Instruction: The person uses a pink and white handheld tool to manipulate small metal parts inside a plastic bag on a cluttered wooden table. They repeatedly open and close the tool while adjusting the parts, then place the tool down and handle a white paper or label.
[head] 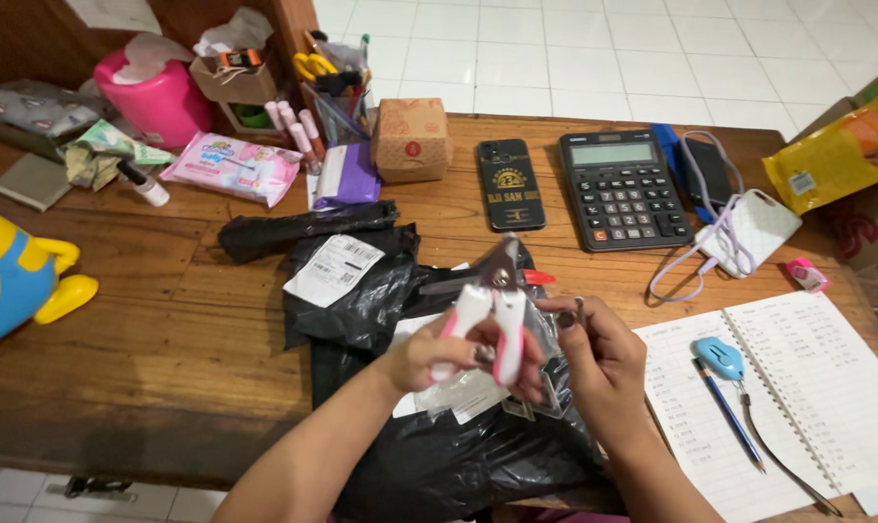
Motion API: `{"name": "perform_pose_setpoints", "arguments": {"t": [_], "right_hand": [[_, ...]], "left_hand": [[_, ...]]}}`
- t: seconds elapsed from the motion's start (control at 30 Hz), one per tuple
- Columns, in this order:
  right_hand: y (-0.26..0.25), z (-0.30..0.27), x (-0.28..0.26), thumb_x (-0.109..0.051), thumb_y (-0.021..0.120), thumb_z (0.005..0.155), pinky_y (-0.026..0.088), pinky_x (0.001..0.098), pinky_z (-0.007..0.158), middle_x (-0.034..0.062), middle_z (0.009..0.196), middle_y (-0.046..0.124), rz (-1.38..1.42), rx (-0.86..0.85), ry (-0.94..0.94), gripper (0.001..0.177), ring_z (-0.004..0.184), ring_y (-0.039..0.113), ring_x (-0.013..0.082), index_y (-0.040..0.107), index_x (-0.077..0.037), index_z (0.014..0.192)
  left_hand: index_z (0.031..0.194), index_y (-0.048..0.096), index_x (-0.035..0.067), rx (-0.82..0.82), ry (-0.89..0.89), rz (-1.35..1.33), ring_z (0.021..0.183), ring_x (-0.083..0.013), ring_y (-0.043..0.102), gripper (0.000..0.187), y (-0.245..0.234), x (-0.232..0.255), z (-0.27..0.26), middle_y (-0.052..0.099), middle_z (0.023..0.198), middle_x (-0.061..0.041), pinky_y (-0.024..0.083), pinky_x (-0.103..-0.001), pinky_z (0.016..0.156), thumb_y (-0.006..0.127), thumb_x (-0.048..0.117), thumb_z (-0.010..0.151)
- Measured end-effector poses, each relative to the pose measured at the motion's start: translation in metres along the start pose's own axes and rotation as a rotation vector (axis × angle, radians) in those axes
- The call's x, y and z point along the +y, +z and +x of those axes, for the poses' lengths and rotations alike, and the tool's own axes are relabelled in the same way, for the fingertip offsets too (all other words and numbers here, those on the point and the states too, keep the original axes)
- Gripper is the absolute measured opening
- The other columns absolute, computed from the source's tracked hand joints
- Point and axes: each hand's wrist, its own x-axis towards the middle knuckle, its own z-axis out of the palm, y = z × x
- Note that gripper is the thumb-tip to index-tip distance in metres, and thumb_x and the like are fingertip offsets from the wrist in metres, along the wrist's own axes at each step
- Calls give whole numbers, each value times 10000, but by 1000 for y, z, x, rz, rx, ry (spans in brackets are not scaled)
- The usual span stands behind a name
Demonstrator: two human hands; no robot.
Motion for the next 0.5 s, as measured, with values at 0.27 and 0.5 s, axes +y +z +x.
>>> {"name": "perform_pose_setpoints", "arguments": {"t": [0.27,0.5], "right_hand": [[-7,0,5,18,713,946,387,185,543,39,884,668,228,-112,134,402,668,544,38,682,5,1347],[-1,3,0,40,698,904,556,181,726,41,1066,733,142,-69,55,497,868,693,5,597,-15,1388]], "left_hand": [[1498,455,-52,-17,-142,171,1144,-333,679,734,-1,-11,9,650,1255,-250,575,-523,996,489,-14,765],[1370,498,-5,182,-228,236,868,-189,731,472,3,-8,12,697,1073,-115,632,-339,626,552,89,910]]}}
